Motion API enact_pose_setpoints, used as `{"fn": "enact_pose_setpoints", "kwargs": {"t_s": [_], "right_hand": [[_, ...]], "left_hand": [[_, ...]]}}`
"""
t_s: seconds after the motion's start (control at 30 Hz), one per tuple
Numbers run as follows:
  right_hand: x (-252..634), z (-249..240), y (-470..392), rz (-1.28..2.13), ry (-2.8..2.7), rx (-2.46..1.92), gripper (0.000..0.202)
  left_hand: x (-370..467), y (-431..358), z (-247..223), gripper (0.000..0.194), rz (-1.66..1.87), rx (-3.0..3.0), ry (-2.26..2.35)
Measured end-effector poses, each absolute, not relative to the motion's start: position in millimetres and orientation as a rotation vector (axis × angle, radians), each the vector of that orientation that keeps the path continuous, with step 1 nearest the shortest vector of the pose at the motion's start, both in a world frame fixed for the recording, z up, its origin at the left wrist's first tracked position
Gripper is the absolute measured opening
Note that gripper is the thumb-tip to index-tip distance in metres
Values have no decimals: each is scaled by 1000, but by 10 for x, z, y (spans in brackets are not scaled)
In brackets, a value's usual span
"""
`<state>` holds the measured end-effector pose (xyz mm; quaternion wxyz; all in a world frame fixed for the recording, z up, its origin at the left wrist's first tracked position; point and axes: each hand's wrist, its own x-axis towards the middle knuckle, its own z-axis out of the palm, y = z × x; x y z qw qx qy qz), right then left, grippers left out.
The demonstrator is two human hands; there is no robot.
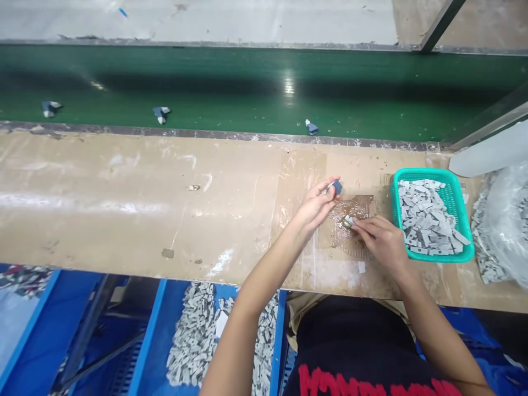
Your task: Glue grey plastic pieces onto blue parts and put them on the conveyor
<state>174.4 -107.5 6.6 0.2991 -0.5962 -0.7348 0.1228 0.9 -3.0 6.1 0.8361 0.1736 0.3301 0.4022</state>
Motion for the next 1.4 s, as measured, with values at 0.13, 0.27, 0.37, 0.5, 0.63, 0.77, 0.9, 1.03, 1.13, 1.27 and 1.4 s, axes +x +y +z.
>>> {"fn": "enact_pose_setpoints", "kwargs": {"t_s": [0.13,0.27,0.37,0.5,0.63,0.77,0.9,1.03,1.13,1.27,1.4], "right_hand": [[1726,76,-1068,335,-1967,-1543,21],[1716,106,-1079,329,-1955,-1524,22],[1716,146,-1097,237,-1868,-1517,24],[1708,184,-1113,185,-1854,-1462,30],[1678,174,-1117,80,-1796,-1461,37],[1675,129,-1112,138,-1862,-1445,38],[1697,199,-1116,236,-1850,-1399,37],[1696,437,-1121,227,-1572,-1423,35],[1677,563,-1094,241,-1468,-1402,35],[1649,572,-1066,267,-1458,-1365,43],[1633,547,-1082,277,-1465,-1362,48]], "left_hand": [[-20,-27,81,44,833,418,658],[-19,-7,123,38,843,487,657],[-19,16,130,45,852,530,668],[-32,54,92,53,884,660,742],[-48,104,53,56,934,702,786],[-51,122,63,55,957,712,759],[-18,78,130,47,939,819,788],[15,-7,221,37,888,875,773],[17,-53,245,39,797,880,739],[21,-87,194,41,730,917,661],[41,-121,129,40,709,973,627]]}}
